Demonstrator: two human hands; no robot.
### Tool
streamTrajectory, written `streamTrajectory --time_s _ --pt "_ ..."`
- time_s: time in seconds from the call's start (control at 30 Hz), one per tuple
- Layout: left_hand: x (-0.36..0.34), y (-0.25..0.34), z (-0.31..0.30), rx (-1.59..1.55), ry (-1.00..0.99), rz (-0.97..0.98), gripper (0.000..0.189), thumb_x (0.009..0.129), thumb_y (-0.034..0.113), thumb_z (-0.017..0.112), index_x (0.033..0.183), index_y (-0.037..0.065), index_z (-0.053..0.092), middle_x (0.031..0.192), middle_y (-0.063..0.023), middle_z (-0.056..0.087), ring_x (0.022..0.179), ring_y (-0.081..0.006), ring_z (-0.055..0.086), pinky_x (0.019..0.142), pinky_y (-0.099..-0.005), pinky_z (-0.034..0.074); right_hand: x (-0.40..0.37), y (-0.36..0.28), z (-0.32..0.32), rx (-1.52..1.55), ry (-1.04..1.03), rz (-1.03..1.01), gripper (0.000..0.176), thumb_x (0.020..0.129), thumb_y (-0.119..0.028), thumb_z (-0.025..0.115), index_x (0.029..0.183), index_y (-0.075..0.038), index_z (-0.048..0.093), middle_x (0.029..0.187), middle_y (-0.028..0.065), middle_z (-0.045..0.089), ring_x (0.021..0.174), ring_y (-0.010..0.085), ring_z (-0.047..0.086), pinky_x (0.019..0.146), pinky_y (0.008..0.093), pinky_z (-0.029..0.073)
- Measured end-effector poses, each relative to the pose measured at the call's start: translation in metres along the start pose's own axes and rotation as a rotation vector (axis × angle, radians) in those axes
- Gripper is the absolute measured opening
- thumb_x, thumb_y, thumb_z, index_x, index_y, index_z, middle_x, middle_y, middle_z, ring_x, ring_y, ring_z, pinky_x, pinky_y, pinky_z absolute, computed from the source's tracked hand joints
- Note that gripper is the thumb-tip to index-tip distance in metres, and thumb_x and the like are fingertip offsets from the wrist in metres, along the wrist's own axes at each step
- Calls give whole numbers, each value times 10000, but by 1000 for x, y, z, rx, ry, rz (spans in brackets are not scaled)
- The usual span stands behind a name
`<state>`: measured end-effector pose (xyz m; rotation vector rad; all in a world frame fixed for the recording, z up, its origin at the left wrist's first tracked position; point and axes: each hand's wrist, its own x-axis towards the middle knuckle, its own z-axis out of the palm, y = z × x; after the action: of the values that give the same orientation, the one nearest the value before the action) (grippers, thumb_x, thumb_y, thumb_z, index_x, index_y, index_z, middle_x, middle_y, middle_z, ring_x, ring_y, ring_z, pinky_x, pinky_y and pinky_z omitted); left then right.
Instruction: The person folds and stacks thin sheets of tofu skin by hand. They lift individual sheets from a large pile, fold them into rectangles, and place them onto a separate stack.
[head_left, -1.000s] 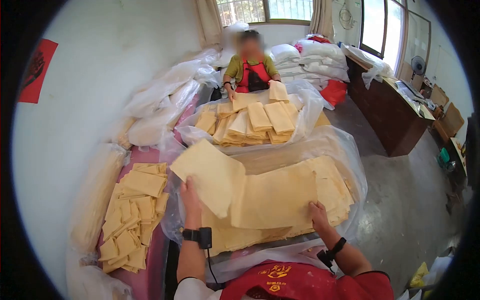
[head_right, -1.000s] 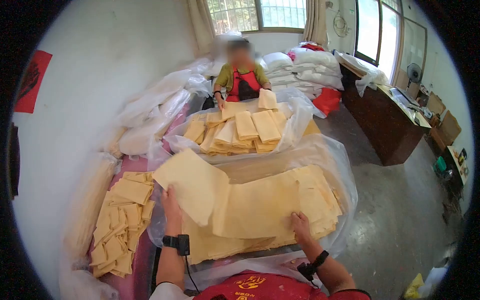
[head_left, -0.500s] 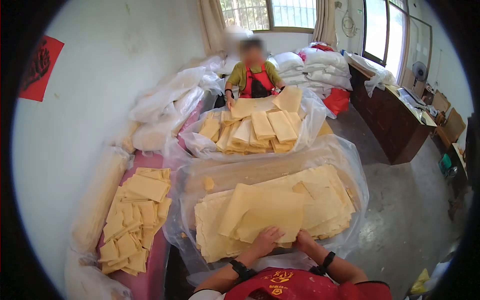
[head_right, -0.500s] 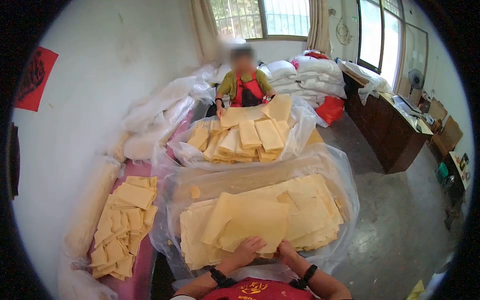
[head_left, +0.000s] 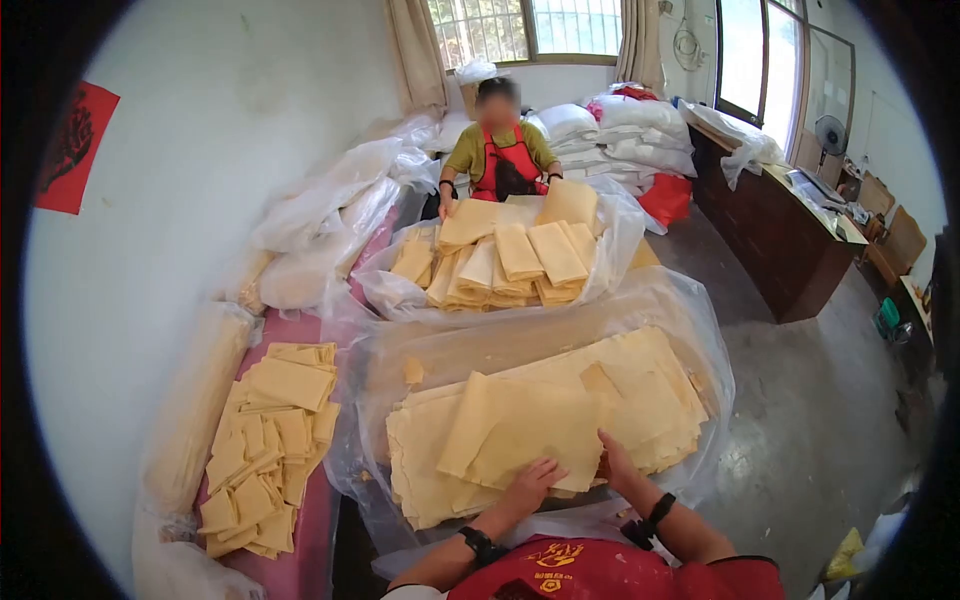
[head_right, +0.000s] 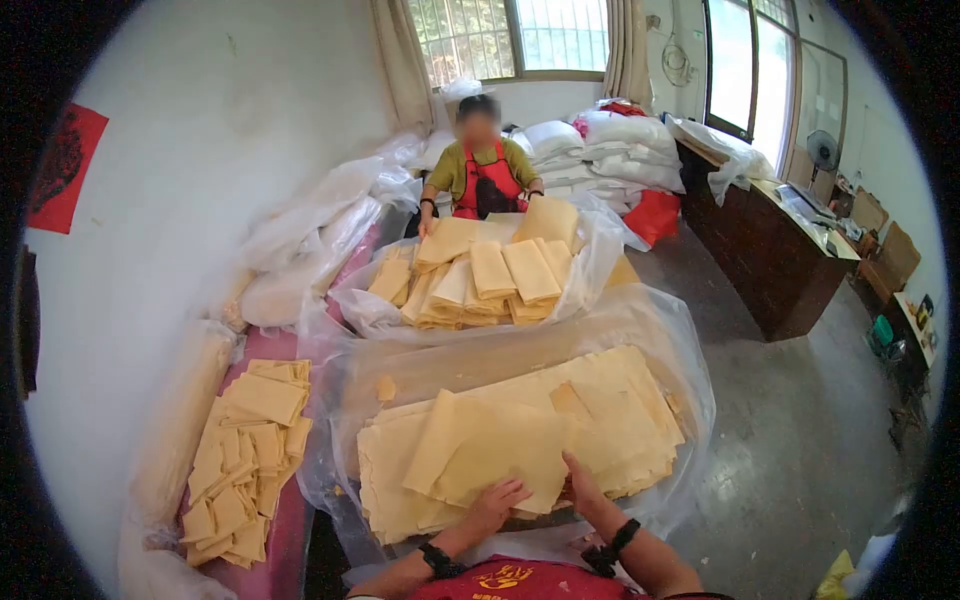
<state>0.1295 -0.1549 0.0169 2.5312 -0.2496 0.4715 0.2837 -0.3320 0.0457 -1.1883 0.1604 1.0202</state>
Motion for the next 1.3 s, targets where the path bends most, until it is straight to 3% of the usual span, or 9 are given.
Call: streamTrajectory --time_s 0.23,0.43,0.6,0.73,0.77,0.83,0.93,1.07,1.3 --pt "11 17 -18 54 -7 59 569 751 193 665 1305 159 538 1243 -128 557 1227 -299 472 1002 -427 402 51 41 -24 -323 71 72 322 944 -240 517 1192 -36 536 1071 124 639 903 274 642 806 430 538" --pt "-11 24 -58 36 69 -22 530 718 261 707 1213 117 585 1216 -108 573 1176 -308 514 990 -437 404 -42 34 32 162 -8 86 353 958 -226 471 1226 0 511 1099 136 629 952 281 638 813 434 537" --pt "-58 -1 -65 -130 212 -330 348 726 133 677 1055 41 610 1008 -124 594 984 -311 570 839 -381 477 -55 21 42 -434 -532 304 414 984 -319 456 1272 -25 498 1154 148 623 1065 253 605 844 373 514" --pt "-83 -38 -28 -151 371 -612 278 783 99 654 1033 -9 598 889 -190 584 871 -377 580 768 -396 477 -46 7 77 -1118 -526 -373 503 906 -353 601 1301 -61 491 1202 138 601 1105 258 582 886 388 478" --pt "-79 -36 -25 -255 485 -702 270 817 125 636 1032 -30 588 908 -221 598 888 -409 585 757 -420 469 -38 2 82 -1122 -532 -376 503 906 -353 601 1301 -61 491 1202 138 601 1105 258 582 886 388 478" --pt "-75 -44 -23 -295 496 -772 281 816 143 629 1030 -36 591 916 -229 616 888 -406 598 748 -426 470 -24 -7 91 -1667 -405 -1023 612 817 -395 681 1319 -105 486 1309 152 512 1225 289 483 973 423 408" --pt "-69 -52 -32 -429 453 -930 298 809 166 612 1023 -41 606 916 -236 647 868 -383 626 727 -426 475 -2 -13 100 -1928 -327 -1255 658 766 -380 706 1330 -132 475 1375 156 443 1308 312 384 1041 465 324" --pt "-65 -47 -51 -629 285 -1161 303 783 158 581 1008 -37 639 850 -198 680 803 -323 658 709 -396 488 32 -4 92 -2002 -368 -1238 655 755 -370 705 1327 -149 474 1393 148 423 1325 305 363 1045 467 313" --pt "-81 -60 -28 -526 281 -1227 337 756 198 632 983 -51 627 921 -181 660 801 -287 643 702 -370 496 60 -3 68 -1949 -452 -1506 536 788 -240 632 1285 -106 482 1337 144 467 1266 297 428 993 444 352"
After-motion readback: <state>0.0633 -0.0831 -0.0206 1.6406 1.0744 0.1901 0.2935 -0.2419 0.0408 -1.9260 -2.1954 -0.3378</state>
